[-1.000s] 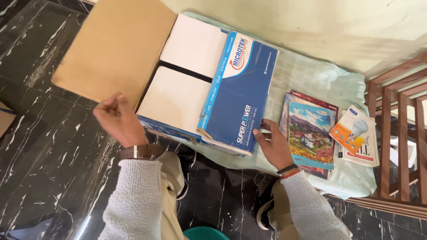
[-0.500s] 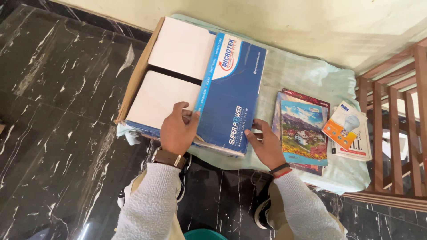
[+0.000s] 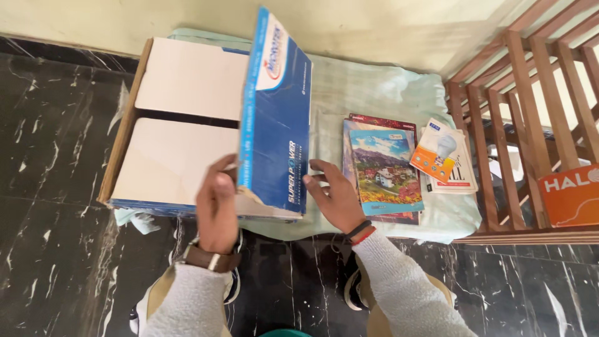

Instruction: The person packs books, a light bulb, and small product boxes into a large cardboard box, folds the flaps, and stacks the packed boxes onto a wooden slatted rack. They place smaller boxes and a bulb beside the rack while arranging the items.

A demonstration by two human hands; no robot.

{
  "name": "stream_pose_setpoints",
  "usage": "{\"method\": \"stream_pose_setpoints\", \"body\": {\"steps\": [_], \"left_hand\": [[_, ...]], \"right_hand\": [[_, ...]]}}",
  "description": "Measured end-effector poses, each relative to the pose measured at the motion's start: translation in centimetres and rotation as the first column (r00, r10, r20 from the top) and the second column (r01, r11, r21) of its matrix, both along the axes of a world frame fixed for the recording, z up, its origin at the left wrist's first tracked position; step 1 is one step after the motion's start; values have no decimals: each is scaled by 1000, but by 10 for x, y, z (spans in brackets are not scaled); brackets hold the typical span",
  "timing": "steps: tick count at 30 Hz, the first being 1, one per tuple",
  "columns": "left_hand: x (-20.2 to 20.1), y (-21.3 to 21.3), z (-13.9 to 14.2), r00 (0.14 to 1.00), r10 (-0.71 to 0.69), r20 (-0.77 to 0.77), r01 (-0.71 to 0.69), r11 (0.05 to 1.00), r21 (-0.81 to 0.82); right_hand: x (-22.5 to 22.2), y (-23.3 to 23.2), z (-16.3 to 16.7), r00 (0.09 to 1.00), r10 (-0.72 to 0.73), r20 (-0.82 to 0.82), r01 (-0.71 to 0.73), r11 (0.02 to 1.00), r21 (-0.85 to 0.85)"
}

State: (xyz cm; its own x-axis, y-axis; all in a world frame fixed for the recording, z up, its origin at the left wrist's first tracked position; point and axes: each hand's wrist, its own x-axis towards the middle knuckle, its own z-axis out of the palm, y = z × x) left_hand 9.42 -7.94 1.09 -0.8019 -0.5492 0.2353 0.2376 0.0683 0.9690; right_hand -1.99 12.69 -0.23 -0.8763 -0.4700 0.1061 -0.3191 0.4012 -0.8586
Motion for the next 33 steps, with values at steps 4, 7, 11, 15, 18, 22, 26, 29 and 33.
{"method": "stream_pose_setpoints", "body": {"steps": [4,7,11,15,18,22,26,29,33], "left_hand": [[-3,19,0,960,-278,-3,278,960,14],[-6,32,4,894,-447,-12,446,893,-61],[-11,48,8,882,-469,40,455,829,-324],[-17,58,5,924,-366,114,366,755,-544],[-21,59,1,939,-303,164,342,756,-558],[-27,58,-4,960,-228,163,280,744,-607],[-32,54,-6,971,-158,178,234,770,-594],[-32,53,-6,979,-125,161,198,776,-599],[-34,50,-9,977,-73,198,183,760,-624]], "right_hand": [[-5,5,-2,999,-38,23,40,994,-97],[-13,13,-10,989,-150,21,150,989,-7],[-33,25,-17,905,-114,409,248,924,-292],[-50,58,-12,761,27,648,458,686,-566],[-62,87,-4,750,7,662,528,595,-605],[-73,111,-5,812,-158,562,509,663,-549],[-74,116,-20,836,-422,352,544,723,-425],[-72,109,-29,878,-477,27,466,844,-265],[-57,80,-31,935,-351,-41,348,935,-71]]}}
